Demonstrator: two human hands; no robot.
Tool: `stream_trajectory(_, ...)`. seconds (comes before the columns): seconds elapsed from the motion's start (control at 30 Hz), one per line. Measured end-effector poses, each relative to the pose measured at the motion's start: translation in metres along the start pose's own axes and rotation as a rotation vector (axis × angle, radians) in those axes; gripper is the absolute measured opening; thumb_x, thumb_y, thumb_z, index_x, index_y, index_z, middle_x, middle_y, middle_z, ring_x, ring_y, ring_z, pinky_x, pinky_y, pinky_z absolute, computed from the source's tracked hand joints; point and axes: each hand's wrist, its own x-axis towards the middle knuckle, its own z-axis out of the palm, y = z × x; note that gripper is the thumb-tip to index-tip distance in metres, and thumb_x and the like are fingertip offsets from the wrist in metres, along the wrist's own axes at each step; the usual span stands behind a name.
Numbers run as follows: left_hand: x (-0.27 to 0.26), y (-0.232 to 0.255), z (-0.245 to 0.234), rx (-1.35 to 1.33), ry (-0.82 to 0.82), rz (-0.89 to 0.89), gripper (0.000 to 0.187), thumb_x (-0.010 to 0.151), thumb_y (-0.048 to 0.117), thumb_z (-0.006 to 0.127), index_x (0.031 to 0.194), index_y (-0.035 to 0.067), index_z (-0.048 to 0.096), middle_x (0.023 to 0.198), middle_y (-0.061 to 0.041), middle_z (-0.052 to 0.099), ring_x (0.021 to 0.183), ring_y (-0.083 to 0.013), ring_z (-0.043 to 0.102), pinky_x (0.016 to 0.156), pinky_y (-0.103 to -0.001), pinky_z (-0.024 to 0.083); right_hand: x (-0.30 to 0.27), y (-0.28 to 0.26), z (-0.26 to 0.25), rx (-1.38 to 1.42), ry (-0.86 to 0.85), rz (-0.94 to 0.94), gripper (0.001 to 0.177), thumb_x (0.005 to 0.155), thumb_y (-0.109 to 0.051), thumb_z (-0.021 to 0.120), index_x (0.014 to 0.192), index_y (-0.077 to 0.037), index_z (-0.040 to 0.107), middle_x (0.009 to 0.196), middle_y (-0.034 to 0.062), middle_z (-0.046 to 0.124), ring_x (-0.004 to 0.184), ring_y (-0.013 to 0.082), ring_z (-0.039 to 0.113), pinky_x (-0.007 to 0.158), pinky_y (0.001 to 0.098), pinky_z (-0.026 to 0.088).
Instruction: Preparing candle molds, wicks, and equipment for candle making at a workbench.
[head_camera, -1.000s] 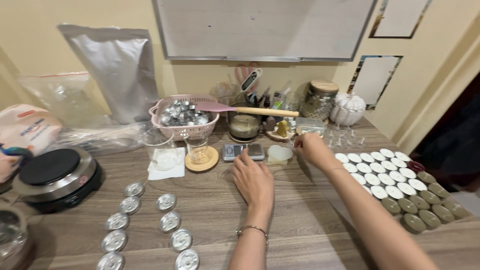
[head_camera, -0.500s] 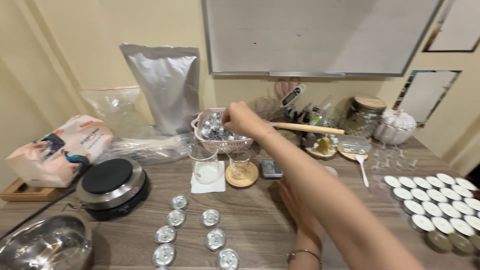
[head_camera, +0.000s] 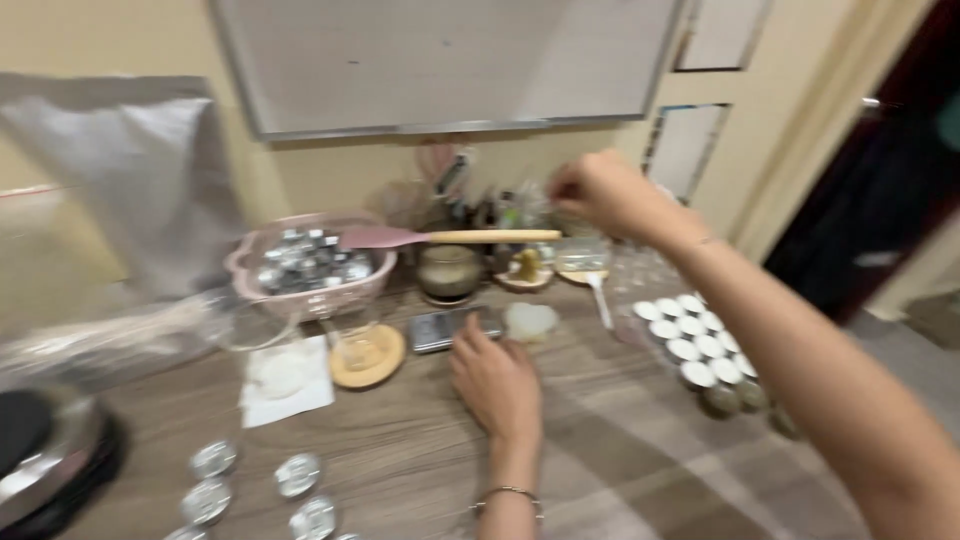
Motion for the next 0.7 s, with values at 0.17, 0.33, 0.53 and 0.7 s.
stream_trajectory(0.17, -0.001, 0.0, 0.006, 0.029, 0.084, 0.047, 0.052, 0.085, 0.02, 0.067, 0.133, 0.003, 0.052, 0.126, -0.02, 0.058, 0.115, -0.038, 0.057, 0.094, -0.05, 0.046, -0.117, 0.147, -0.007, -0.13, -0.143, 0.316, 0.02, 0.078, -0.01, 0.077, 0.097, -0.007, 0.081, 0.089, 0.0136, 0.079, 0.078, 0.0267, 0.076, 0.076, 0.0377, 0.06)
stream_trajectory(0.33, -0.002, 0.0, 0.008, 0.058, 0.06, 0.056, 0.052, 0.088, 0.02, 0.065, 0.135, 0.002, 0.05, 0.126, -0.019, 0.057, 0.117, -0.0345, 0.057, 0.098, -0.049, 0.047, -0.169, 0.189, 0.002, -0.12, -0.156, 0.519, 0.016, 0.082, -0.007, 0.076, 0.097, -0.006, 0.081, 0.089, 0.0134, 0.079, 0.078, 0.0247, 0.076, 0.079, 0.035, 0.06)
stream_trajectory(0.53, 0.0, 0.0, 0.01, 0.12, 0.015, 0.043, 0.053, 0.092, 0.022, 0.064, 0.138, 0.0, 0.048, 0.129, -0.018, 0.056, 0.118, -0.0287, 0.057, 0.101, -0.045, 0.047, -0.163, 0.264, 0.048, -0.114, -0.104, 0.651, 0.017, 0.077, -0.006, 0.081, 0.093, -0.007, 0.083, 0.087, 0.0106, 0.079, 0.078, 0.021, 0.075, 0.077, 0.0324, 0.059)
stream_trajectory(0.7, 0.005, -0.008, 0.02, 0.164, 0.017, 0.037, 0.054, 0.091, 0.022, 0.063, 0.138, 0.0, 0.048, 0.127, -0.016, 0.056, 0.117, -0.0278, 0.057, 0.101, -0.045, 0.047, -0.136, 0.318, 0.103, 0.111, -0.136, 0.96, 0.006, 0.071, -0.006, 0.084, 0.075, -0.003, 0.081, 0.071, 0.0106, 0.076, 0.065, 0.0214, 0.073, 0.065, 0.0357, 0.06)
